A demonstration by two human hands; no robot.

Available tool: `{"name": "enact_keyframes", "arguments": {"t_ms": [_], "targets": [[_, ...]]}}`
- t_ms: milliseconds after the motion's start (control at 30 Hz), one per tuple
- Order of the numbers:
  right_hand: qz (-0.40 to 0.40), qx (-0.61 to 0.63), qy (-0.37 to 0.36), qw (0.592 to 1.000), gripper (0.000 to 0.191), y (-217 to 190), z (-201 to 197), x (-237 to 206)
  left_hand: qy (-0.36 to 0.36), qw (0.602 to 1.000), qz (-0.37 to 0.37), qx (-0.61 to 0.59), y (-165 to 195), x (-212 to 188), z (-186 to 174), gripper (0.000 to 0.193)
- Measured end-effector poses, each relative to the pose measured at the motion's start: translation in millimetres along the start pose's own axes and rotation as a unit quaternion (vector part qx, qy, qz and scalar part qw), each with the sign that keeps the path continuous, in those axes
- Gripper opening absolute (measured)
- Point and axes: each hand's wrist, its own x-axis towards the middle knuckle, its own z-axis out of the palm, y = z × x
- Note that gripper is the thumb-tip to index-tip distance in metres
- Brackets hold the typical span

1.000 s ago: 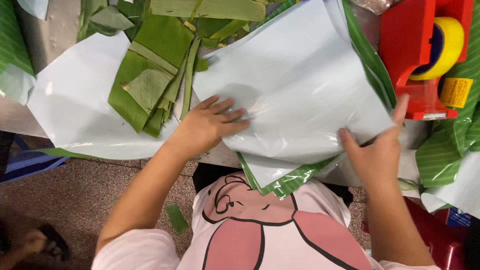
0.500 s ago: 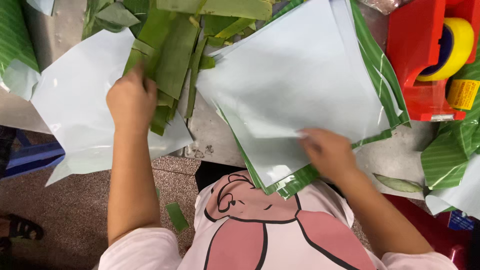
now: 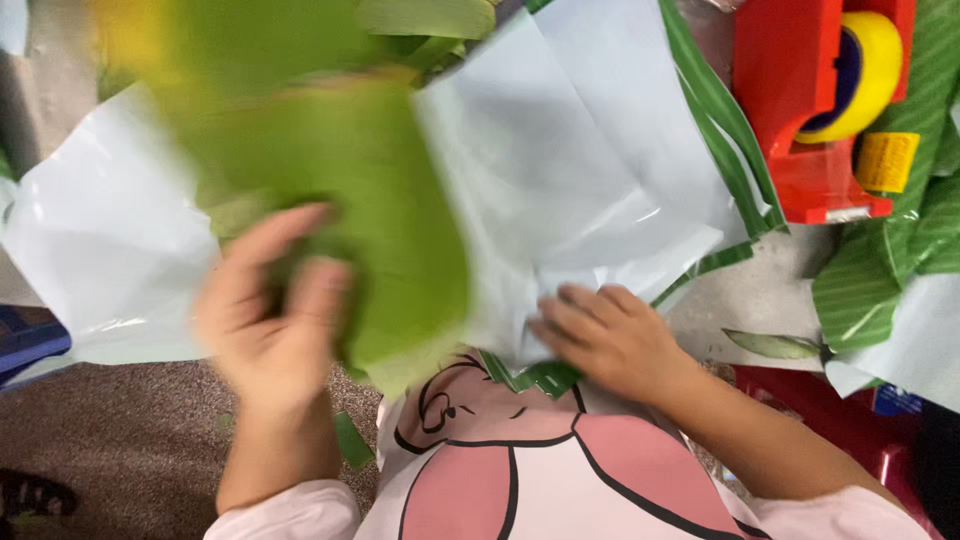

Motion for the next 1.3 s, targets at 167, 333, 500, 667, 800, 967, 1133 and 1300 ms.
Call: {"name": "enact_keyframes", "arguments": {"t_ms": [167, 333, 500, 667, 800, 967, 1133, 1300], "targets": [[0.159, -0.005, -0.062, 0.985, 0.038, 24, 15, -11, -0.056, 0.982, -0.058, -0.172, -26, 4, 53, 0.030], [0.244, 0.181, -0.054, 0.951, 0.065, 49, 15, -27, -0.018, 0.908, -0.175, -0.379, -43, 4, 78, 0.022], [0.335, 0.305, -0.066, 0.889, 0.061, 48, 5, -20, 0.139, 0.948, 0.067, -0.280, -29, -15, 63, 0.024], [0.231, 0.074, -0.069, 0.968, 0.060, 40, 12, -7, 0.033, 0.971, -0.035, -0.234, -11, -8, 39, 0.030], [0.143, -0.044, -0.223, 0.963, 0.034, 29, 30, -6, -0.178, 0.972, -0.055, -0.142, -37, 15, 86, 0.035], [0.178, -0.017, -0.128, 0.975, 0.049, 16, 32, -21, -0.237, 0.961, -0.133, 0.058, -67, 5, 121, 0.051], [0.151, 0.067, 0.010, 0.986, 0.064, 13, 39, -21, -0.318, 0.893, -0.166, 0.273, -59, -9, 118, 0.070], [0.115, 0.056, -0.067, 0.990, 0.065, 31, 43, -13, -0.194, 0.859, -0.018, 0.474, -65, 11, 79, 0.038]]}}
